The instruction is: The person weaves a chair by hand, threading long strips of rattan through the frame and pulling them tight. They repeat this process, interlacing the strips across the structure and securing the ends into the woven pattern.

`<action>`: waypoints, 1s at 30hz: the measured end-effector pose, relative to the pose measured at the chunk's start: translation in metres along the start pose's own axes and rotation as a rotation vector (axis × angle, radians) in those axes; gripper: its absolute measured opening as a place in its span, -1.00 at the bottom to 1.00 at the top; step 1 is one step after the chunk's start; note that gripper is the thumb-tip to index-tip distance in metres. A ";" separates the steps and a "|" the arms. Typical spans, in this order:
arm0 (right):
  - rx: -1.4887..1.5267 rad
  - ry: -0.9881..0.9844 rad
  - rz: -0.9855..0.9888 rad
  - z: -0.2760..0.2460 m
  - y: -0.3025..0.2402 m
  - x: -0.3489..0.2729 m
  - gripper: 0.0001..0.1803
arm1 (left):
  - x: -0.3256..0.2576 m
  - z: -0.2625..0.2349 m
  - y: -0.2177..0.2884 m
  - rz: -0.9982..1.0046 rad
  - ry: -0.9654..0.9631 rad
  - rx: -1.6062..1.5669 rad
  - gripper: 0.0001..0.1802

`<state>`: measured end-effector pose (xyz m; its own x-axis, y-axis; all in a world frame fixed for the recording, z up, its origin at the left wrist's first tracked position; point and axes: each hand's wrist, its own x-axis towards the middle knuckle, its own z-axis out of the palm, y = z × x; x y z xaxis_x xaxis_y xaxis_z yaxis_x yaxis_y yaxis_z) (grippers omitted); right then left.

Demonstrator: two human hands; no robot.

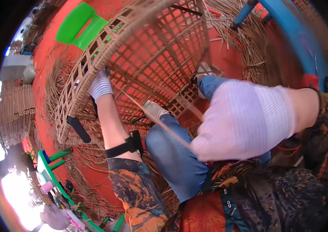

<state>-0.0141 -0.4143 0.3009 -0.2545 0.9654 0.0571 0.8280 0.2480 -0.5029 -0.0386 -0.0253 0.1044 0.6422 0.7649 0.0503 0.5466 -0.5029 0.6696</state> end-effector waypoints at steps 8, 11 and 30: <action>0.413 0.289 1.132 0.011 0.070 -0.141 -0.67 | -0.014 0.003 0.028 -0.127 -0.094 -0.773 -0.66; -0.517 0.258 1.104 0.038 0.121 -0.147 -0.65 | -0.017 0.005 0.017 -0.124 -0.117 -0.893 -0.63; -0.172 -1.015 0.748 0.292 0.049 -0.697 -0.41 | -0.026 0.033 0.032 -0.235 0.131 -0.950 -0.85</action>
<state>0.0577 -1.0984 -0.0156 0.0976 0.3970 -0.9126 0.9689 -0.2474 -0.0039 -0.0198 -0.0743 0.1000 0.4769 0.8711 -0.1171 -0.0428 0.1561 0.9868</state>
